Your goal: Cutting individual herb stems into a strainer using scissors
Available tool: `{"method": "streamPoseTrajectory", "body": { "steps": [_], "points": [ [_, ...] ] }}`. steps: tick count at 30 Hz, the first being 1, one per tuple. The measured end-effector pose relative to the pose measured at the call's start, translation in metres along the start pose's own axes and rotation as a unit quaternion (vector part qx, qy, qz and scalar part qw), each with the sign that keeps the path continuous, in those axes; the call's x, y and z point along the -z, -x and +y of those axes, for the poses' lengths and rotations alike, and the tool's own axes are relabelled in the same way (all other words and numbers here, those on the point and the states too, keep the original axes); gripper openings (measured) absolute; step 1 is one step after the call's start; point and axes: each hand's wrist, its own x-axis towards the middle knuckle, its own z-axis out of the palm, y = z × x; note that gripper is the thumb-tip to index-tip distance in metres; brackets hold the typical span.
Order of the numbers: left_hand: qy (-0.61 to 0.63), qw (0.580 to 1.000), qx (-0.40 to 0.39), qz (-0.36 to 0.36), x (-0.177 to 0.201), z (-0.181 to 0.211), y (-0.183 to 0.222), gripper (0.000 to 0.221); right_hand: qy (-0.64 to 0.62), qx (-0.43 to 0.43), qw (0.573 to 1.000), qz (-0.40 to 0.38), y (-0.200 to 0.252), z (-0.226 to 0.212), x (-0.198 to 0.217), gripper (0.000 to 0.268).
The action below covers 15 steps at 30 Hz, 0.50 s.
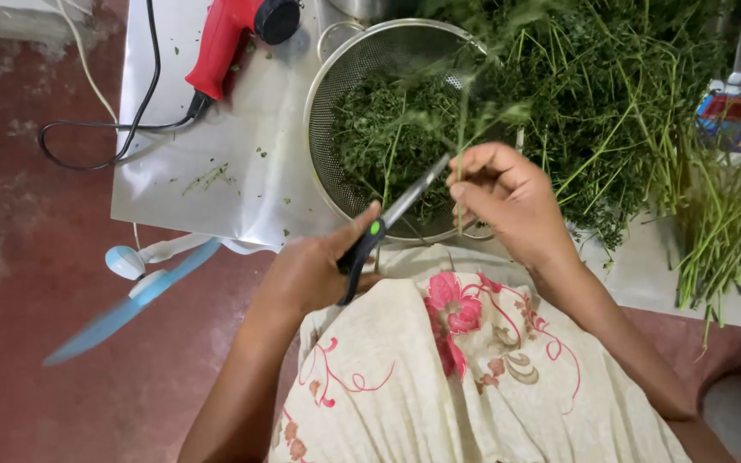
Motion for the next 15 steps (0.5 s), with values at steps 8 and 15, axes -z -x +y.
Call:
{"method": "streamPoseTrajectory", "body": {
  "steps": [8,15],
  "points": [
    [0.045,0.999,0.028,0.001,-0.008,0.006,-0.002,0.090,0.024,0.045,0.999,-0.013,-0.002,0.008,-0.004,0.024],
    [0.129,0.991,-0.026,-0.007,-0.007,0.010,-0.025,0.082,0.090,0.089,0.992,-0.021,-0.007,0.023,-0.005,0.020]
  ]
}}
